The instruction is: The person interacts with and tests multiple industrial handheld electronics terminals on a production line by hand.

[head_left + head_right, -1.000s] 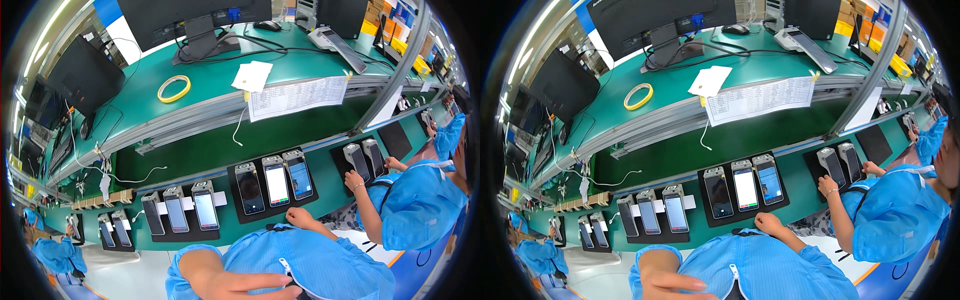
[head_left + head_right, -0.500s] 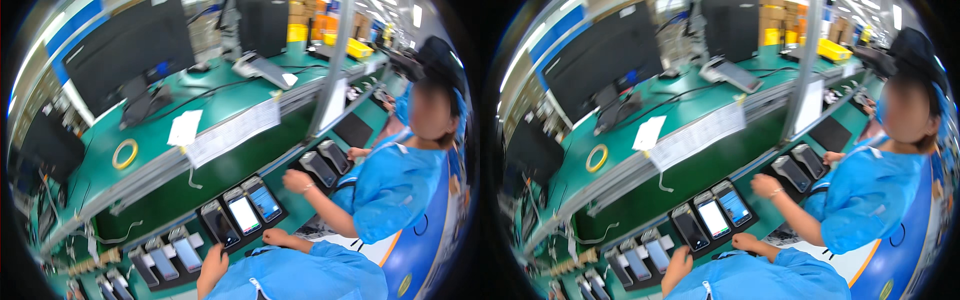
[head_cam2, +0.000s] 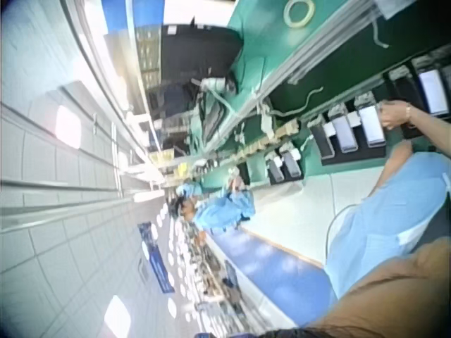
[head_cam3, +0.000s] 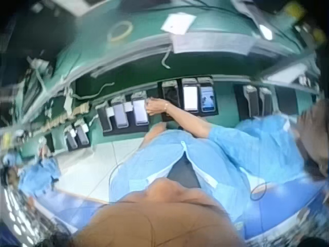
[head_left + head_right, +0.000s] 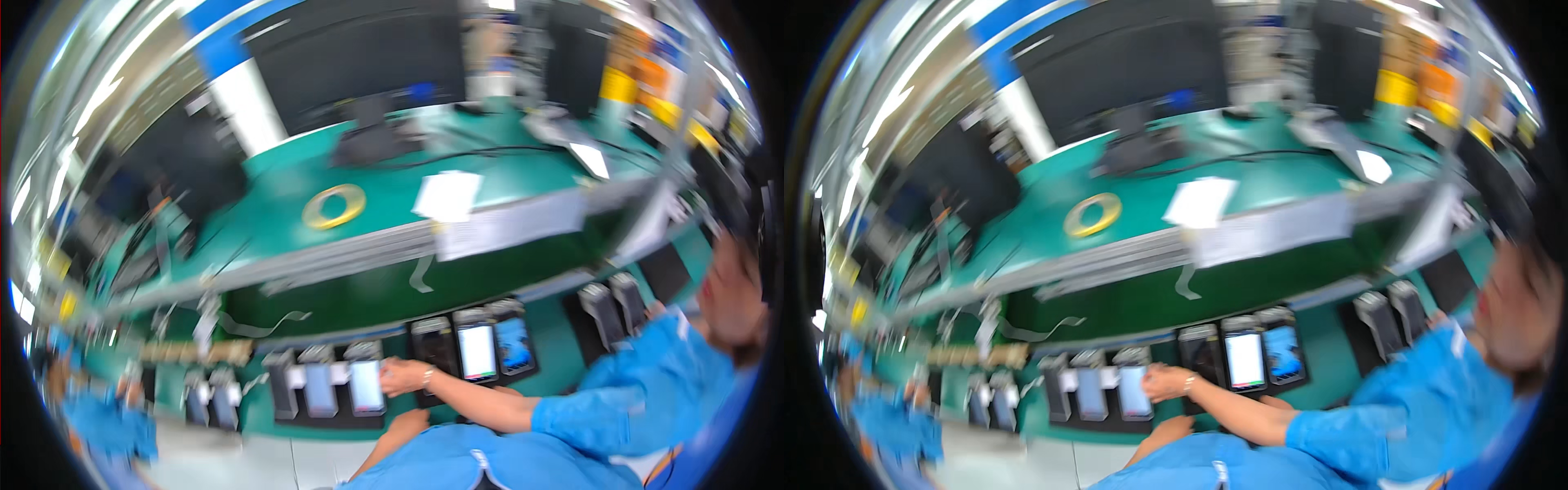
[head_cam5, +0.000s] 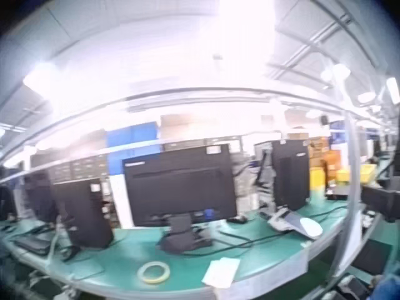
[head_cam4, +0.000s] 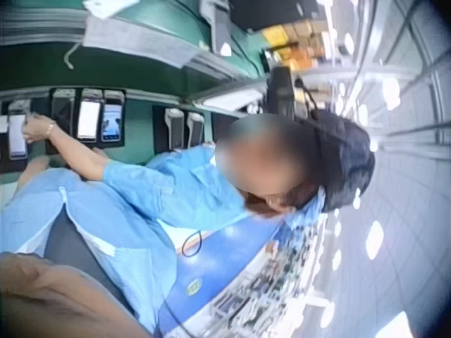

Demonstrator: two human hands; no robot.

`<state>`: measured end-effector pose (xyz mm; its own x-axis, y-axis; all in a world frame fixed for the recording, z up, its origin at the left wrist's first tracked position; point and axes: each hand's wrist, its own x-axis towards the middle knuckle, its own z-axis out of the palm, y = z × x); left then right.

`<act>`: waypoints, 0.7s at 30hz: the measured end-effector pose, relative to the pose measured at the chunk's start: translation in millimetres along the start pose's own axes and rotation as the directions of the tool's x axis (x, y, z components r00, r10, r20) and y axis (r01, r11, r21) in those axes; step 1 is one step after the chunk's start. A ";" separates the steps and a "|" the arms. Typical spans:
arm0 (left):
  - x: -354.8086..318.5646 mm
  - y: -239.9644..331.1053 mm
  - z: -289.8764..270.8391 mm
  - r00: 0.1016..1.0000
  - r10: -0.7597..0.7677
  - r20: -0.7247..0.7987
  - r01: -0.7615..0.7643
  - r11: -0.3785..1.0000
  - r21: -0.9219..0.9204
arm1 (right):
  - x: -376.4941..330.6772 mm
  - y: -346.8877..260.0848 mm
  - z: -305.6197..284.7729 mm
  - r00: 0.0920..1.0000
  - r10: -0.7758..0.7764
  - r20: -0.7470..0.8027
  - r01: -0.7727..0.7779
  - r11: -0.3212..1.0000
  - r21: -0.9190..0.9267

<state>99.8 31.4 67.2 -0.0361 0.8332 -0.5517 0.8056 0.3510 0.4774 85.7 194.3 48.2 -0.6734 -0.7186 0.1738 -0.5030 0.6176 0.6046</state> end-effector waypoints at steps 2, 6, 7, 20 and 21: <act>-12.4 8.2 4.9 0.993 -0.003 -0.117 -0.005 0.998 -0.070 | 10.6 -0.6 7.3 0.997 -0.016 0.076 0.028 0.986 -0.165; -47.9 -14.1 28.1 0.973 -0.148 -0.178 0.120 0.980 -0.162 | 23.9 11.9 28.9 0.997 -0.058 -0.048 0.058 0.998 0.007; -58.4 -16.5 17.8 0.979 -0.154 -0.136 0.124 0.971 -0.205 | 11.4 0.7 52.7 0.999 -0.027 0.022 0.030 0.991 -0.127; -200.7 -255.9 -60.3 0.770 -0.333 -0.544 0.193 0.935 -0.298 | 36.0 -165.0 -76.1 -0.181 0.632 0.753 -0.880 -0.446 0.163; -209.5 -263.4 -76.7 0.744 -0.349 -0.569 0.182 0.926 -0.330 | 43.8 -165.9 -77.8 -0.171 0.634 0.754 -0.887 -0.432 0.162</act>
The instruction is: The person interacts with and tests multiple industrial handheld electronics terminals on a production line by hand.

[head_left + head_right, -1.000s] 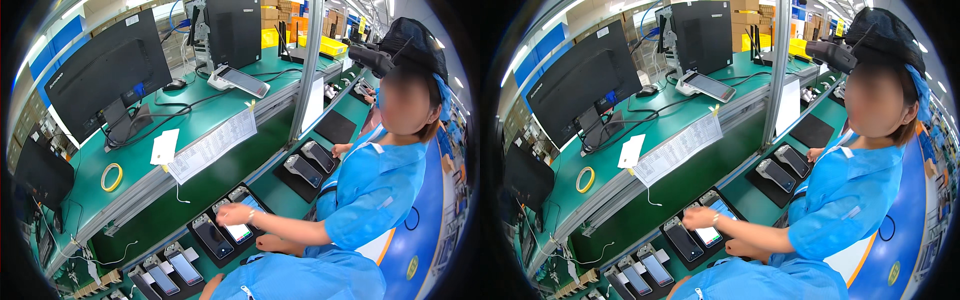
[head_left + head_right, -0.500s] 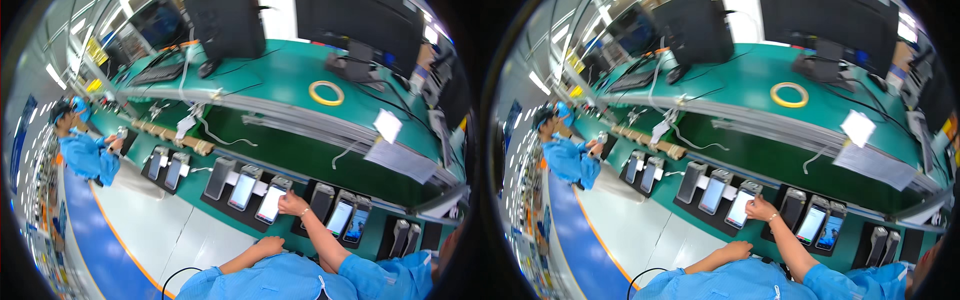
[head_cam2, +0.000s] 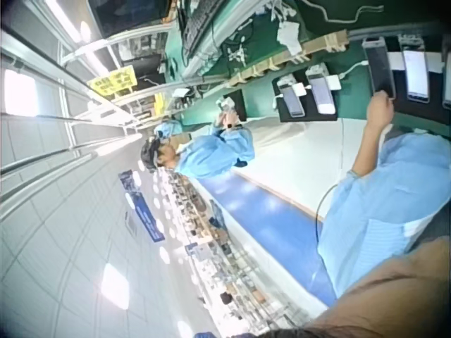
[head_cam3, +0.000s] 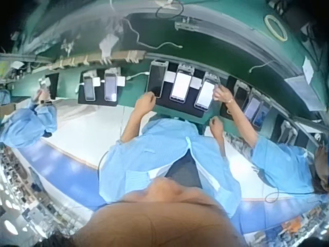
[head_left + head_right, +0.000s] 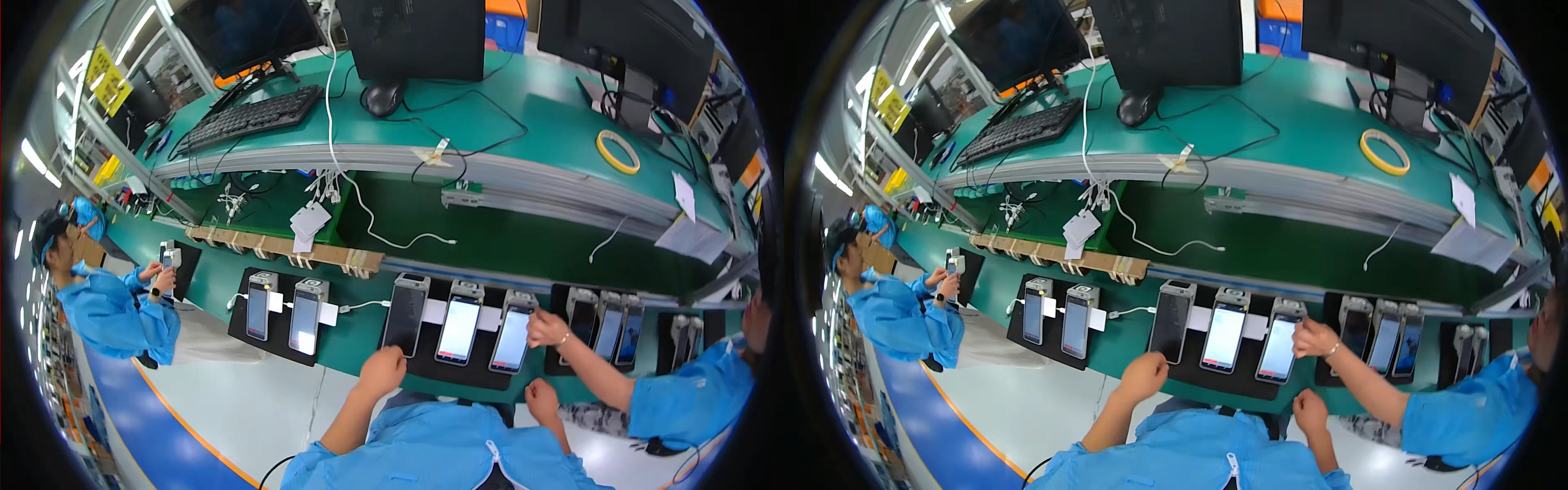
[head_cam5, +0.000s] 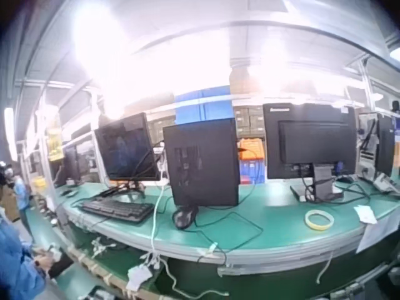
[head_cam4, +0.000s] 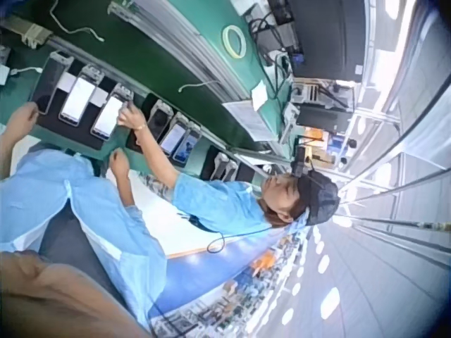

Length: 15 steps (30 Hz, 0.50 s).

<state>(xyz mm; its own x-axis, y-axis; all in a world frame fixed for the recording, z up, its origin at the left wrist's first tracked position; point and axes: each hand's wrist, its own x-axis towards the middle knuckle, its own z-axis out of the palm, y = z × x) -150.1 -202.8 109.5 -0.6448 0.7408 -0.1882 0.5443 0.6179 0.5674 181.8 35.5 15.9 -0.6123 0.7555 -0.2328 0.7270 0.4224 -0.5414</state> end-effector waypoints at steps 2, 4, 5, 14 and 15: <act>5.5 -17.3 -17.8 0.998 -0.021 -0.059 0.015 0.995 -0.099 | -5.8 -26.9 0.2 0.999 0.006 0.045 -0.005 1.000 -0.017; 20.8 -30.5 -25.4 0.988 -0.044 -0.145 0.010 0.975 -0.222 | -8.3 -42.3 7.8 0.998 0.021 0.060 -0.022 1.000 0.014; 29.9 -34.6 -26.3 0.991 -0.030 -0.133 -0.001 0.974 -0.227 | -7.7 -47.0 10.2 0.996 0.013 0.083 -0.017 0.999 0.040; 96.3 -26.3 -14.0 0.922 0.183 -0.341 -0.218 0.974 -0.068 | -9.2 -69.7 32.5 0.989 0.148 0.026 -0.150 0.984 0.096; 100.5 -28.3 -13.2 0.924 0.192 -0.332 -0.226 0.972 -0.069 | -7.8 -68.0 35.2 0.991 0.134 -0.018 -0.132 0.988 0.080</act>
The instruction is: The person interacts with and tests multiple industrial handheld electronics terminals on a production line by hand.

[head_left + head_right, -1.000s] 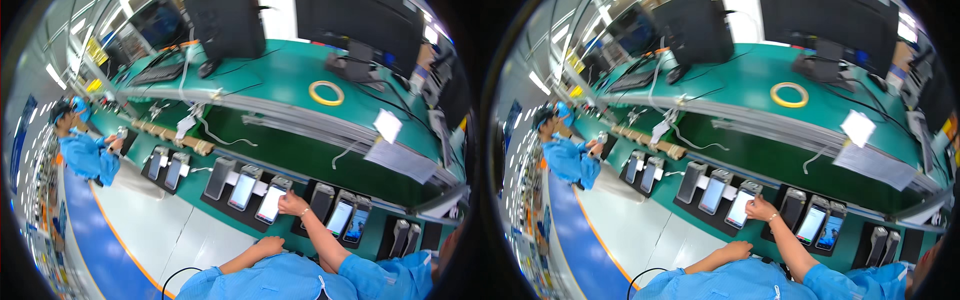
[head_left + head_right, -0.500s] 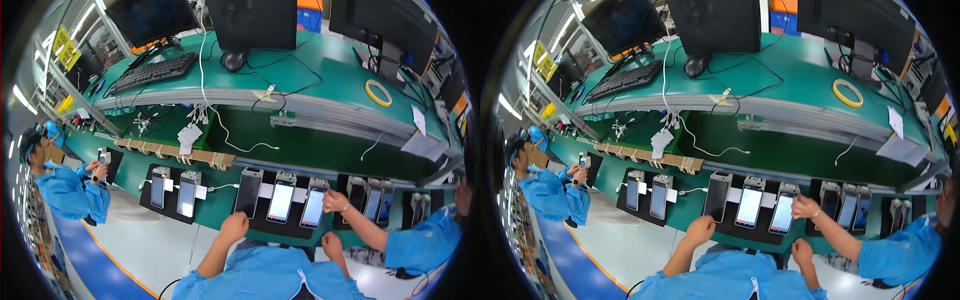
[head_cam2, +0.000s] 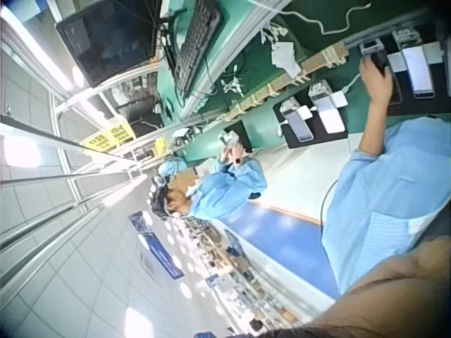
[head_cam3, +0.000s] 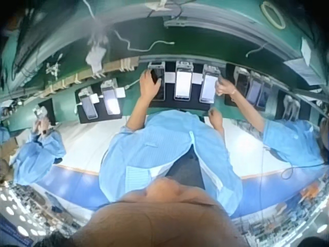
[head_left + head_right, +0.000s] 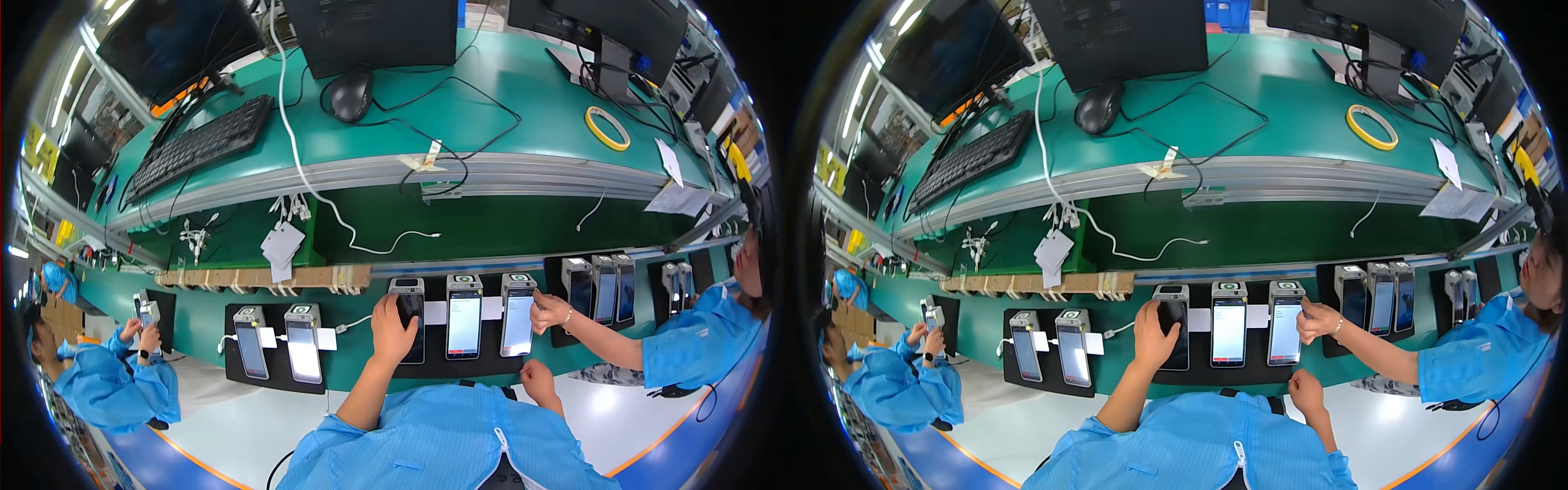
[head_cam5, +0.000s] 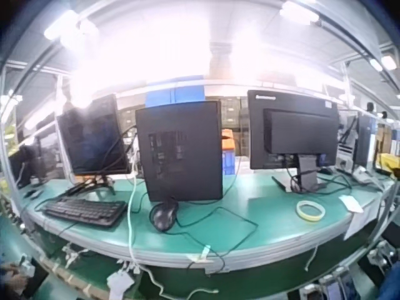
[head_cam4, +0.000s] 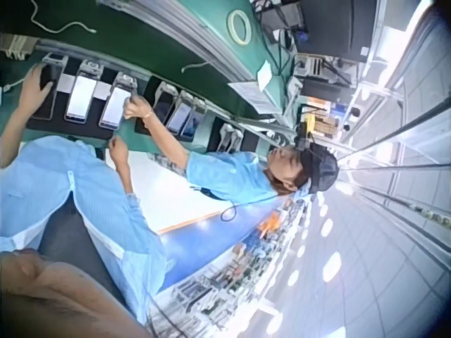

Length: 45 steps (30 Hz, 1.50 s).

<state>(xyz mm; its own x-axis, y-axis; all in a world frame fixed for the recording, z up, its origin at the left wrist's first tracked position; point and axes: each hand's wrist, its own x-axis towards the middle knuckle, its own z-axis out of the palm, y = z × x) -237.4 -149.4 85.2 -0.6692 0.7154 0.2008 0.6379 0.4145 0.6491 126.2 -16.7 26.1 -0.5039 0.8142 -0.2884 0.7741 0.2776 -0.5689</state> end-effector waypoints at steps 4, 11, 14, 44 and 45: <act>11.4 -5.2 7.8 1.000 -0.025 0.018 0.024 0.999 0.025 | 1.7 -2.8 2.3 0.999 0.014 -0.047 -0.015 1.000 -0.020; 14.8 -10.0 6.7 1.000 -0.010 -0.016 0.009 0.999 -0.040 | 10.4 -6.7 8.1 0.995 0.078 -0.063 -0.078 0.997 0.002; 8.5 -12.9 4.7 0.999 -0.039 0.010 0.040 0.998 -0.043 | 13.7 0.3 9.1 0.996 0.080 -0.034 -0.079 0.997 0.009; -62.9 -94.4 45.5 0.670 -0.712 0.212 0.634 0.400 -0.662 | -0.9 -17.4 26.0 0.948 0.143 -0.283 -0.078 0.971 0.227; -62.7 -95.1 43.9 0.651 -0.719 0.242 0.645 0.357 -0.676 | -1.1 -20.6 25.5 0.943 0.164 -0.288 -0.101 0.970 0.222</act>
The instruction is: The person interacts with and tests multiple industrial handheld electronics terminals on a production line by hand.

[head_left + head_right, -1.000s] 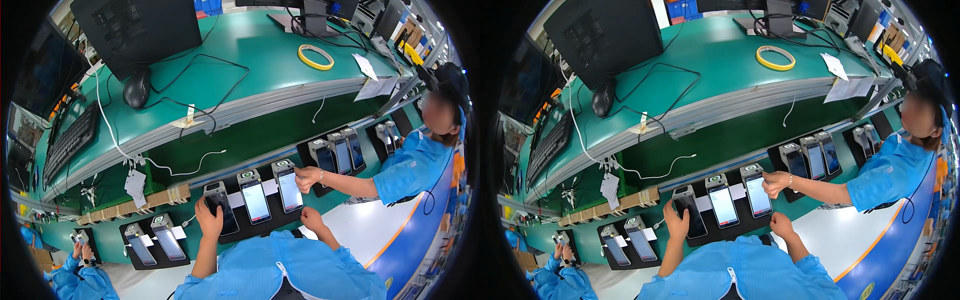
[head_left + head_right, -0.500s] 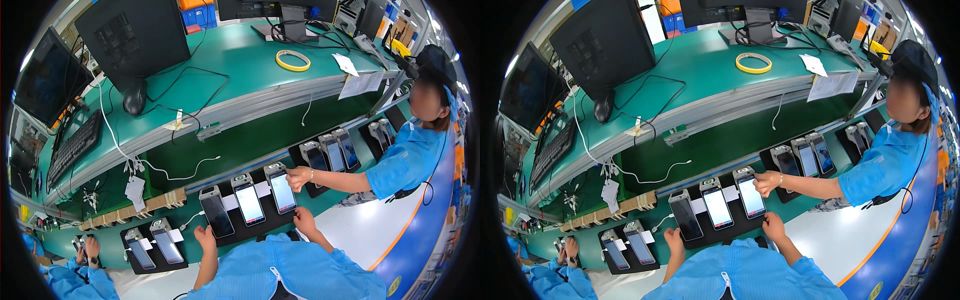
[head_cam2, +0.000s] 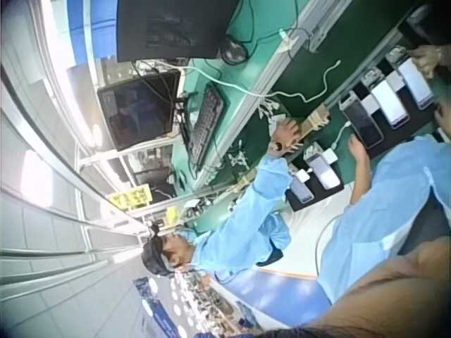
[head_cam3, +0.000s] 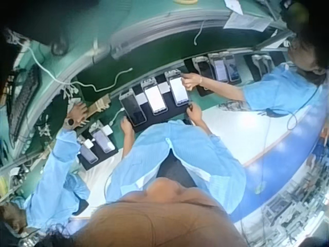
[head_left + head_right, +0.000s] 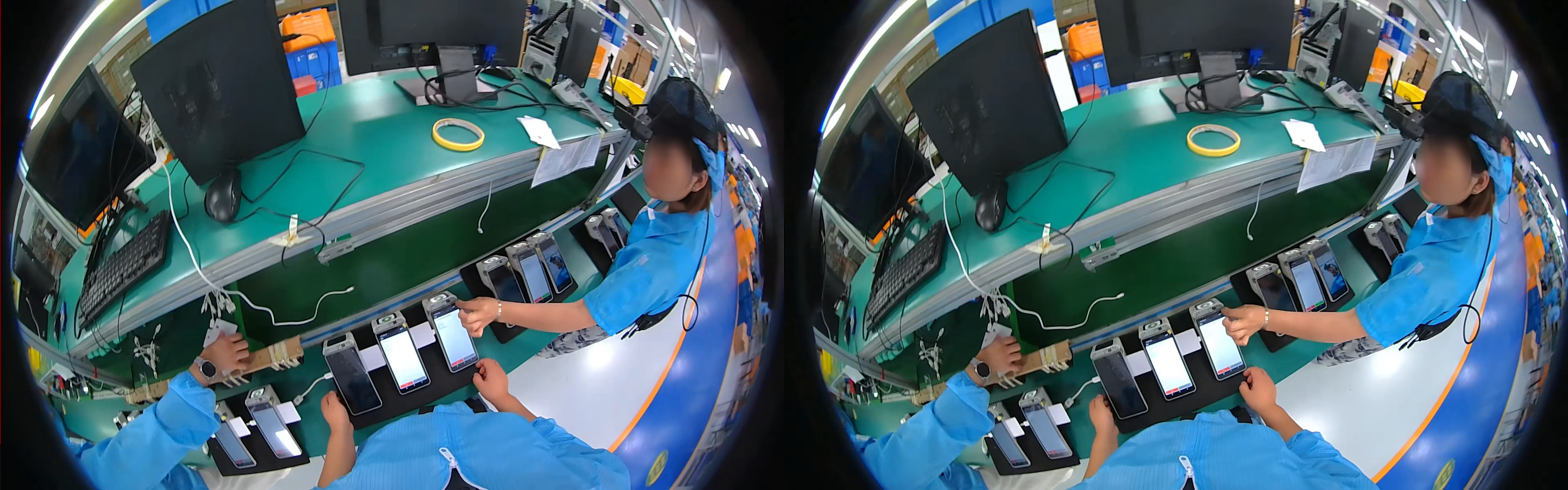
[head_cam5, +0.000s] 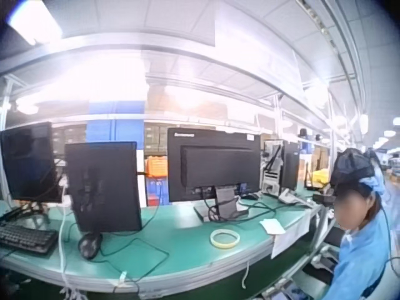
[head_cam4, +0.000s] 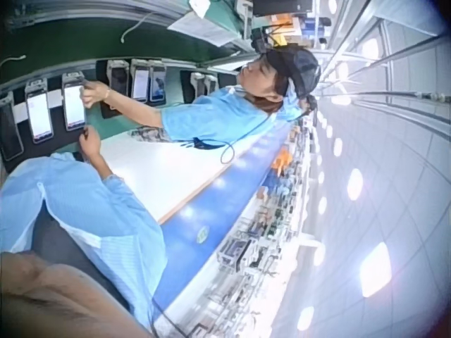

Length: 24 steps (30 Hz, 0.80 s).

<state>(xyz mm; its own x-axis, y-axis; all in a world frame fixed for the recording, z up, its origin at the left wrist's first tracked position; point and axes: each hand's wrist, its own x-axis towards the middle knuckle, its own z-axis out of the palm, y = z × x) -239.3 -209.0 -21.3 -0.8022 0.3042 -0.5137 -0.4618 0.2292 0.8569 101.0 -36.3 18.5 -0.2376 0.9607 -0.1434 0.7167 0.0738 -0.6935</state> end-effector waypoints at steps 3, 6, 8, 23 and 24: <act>-2.1 0.9 -4.6 0.999 -0.041 0.026 0.042 0.998 -0.050 | -3.3 1.0 -0.1 1.000 0.025 -0.010 -0.025 0.999 -0.027; -3.9 6.0 -2.9 0.998 -0.061 0.026 0.062 0.997 -0.052 | 6.5 10.0 -8.3 0.996 0.021 0.087 -0.014 0.996 -0.084; -0.5 3.4 -3.6 0.997 -0.069 -0.016 0.069 0.997 -0.031 | 15.0 -0.8 -17.7 0.983 -0.074 0.169 0.119 0.954 -0.274; 7.1 -2.2 2.2 0.999 -0.027 -0.028 0.025 0.998 -0.050 | 41.1 9.8 -58.6 0.928 -0.081 0.363 0.091 0.996 -0.013; 6.7 -3.0 1.0 0.999 -0.029 -0.021 0.028 0.999 -0.046 | 37.8 22.1 -60.3 0.933 -0.018 0.360 0.027 0.999 -0.020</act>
<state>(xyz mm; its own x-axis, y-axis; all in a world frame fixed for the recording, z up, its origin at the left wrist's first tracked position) -242.9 -206.7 -27.4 -0.7963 0.2774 -0.5376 -0.5013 0.1949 0.8430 147.4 17.7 40.3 -0.4706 0.7987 -0.3750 0.7228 0.1052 -0.6830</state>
